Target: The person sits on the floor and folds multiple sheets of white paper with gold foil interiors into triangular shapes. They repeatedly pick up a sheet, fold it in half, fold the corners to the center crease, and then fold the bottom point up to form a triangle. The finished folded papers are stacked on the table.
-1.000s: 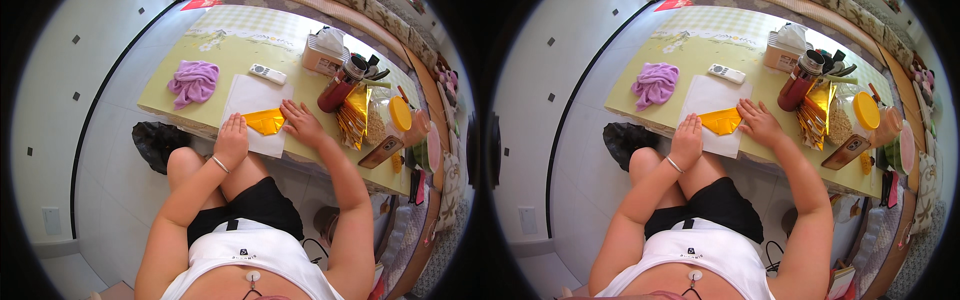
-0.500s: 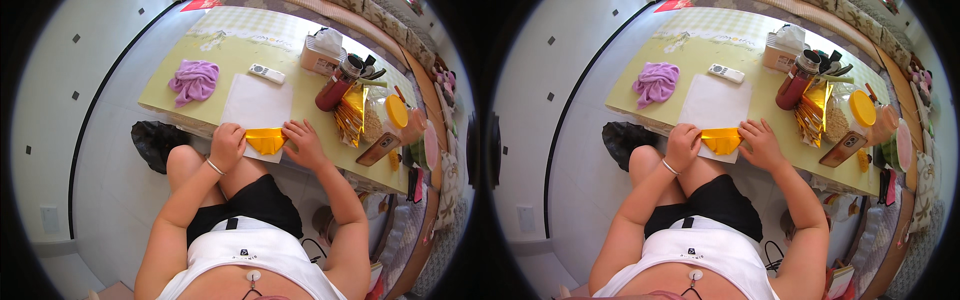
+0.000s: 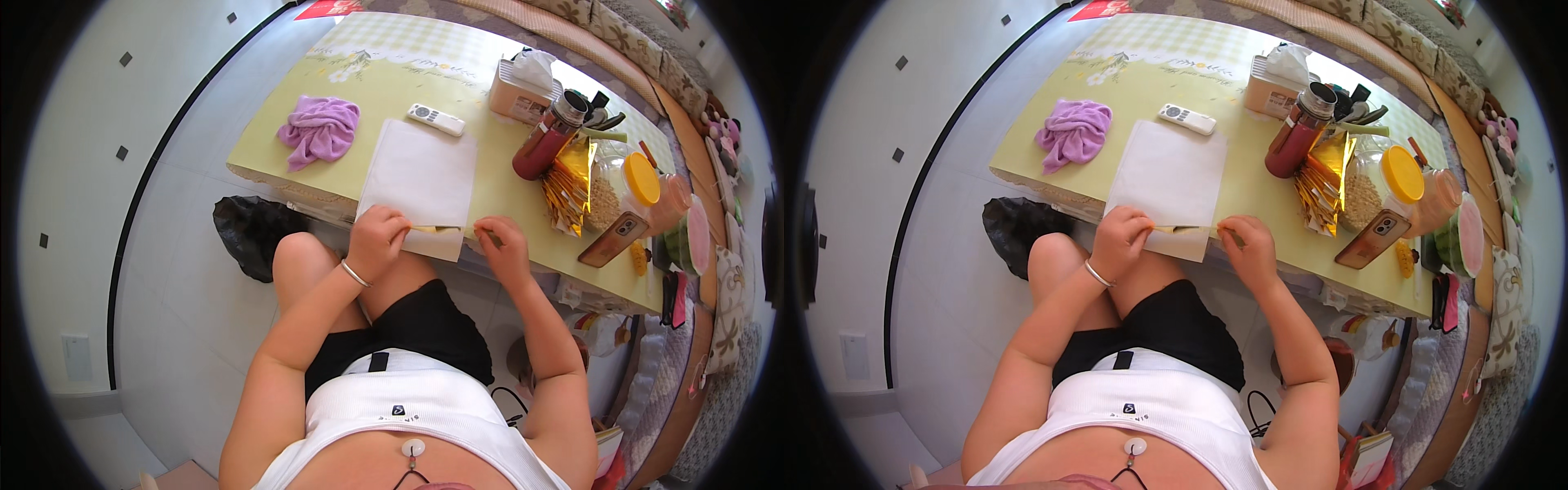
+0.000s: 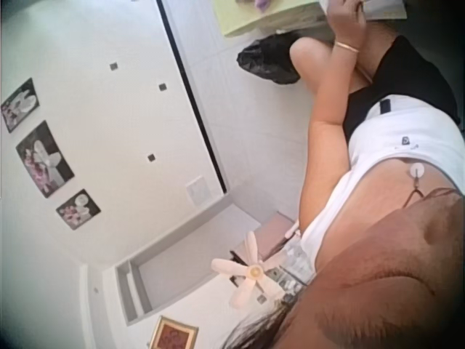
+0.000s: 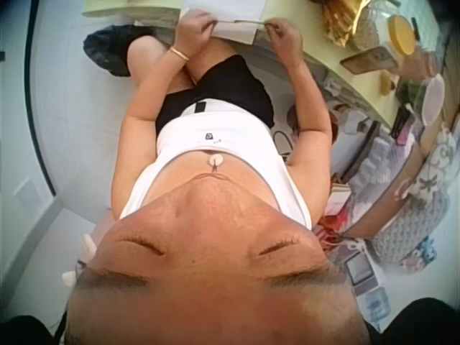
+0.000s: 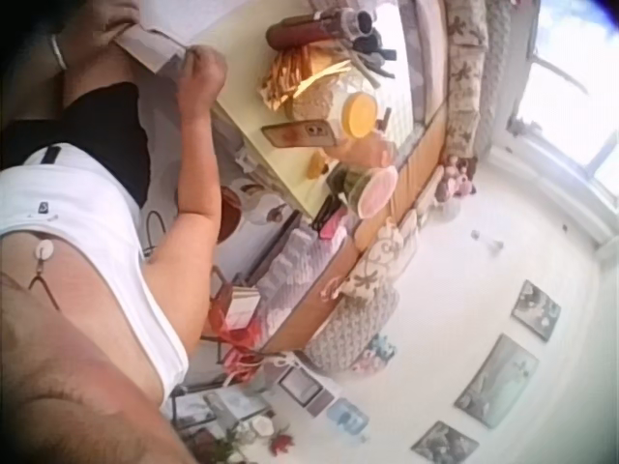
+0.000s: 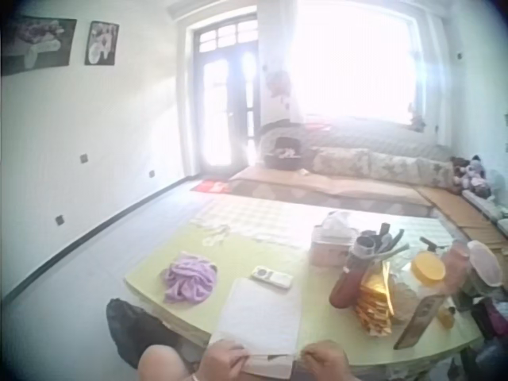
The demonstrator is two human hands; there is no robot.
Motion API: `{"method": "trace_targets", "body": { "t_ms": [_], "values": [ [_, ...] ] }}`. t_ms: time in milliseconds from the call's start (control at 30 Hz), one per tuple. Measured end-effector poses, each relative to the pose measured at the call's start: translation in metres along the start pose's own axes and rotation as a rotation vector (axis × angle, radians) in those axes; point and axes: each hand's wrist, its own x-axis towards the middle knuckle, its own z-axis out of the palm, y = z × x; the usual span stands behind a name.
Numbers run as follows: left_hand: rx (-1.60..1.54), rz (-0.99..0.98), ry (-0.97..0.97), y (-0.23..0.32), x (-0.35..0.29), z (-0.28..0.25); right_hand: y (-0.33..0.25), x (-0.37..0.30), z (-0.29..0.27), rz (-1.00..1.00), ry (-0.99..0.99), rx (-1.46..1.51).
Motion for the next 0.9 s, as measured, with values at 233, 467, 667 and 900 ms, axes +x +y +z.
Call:
{"method": "trace_targets", "body": {
  "t_ms": [233,467,667,900],
  "values": [
    [-1.031,-0.849,0.147,0.004,0.014,-0.010,-0.004,0.008,0.025,0.379,0.267,0.690],
    [-1.077,-0.855,0.191,-0.002,0.004,-0.017,-0.025,0.019,0.038,0.340,0.362,0.810],
    [-1.146,-0.843,0.241,0.002,0.000,-0.019,-0.020,0.017,0.048,0.267,0.416,0.918],
    [-1.212,-0.836,0.355,0.002,-0.006,-0.023,-0.022,0.010,0.043,0.339,0.317,0.824]
  ]
}}
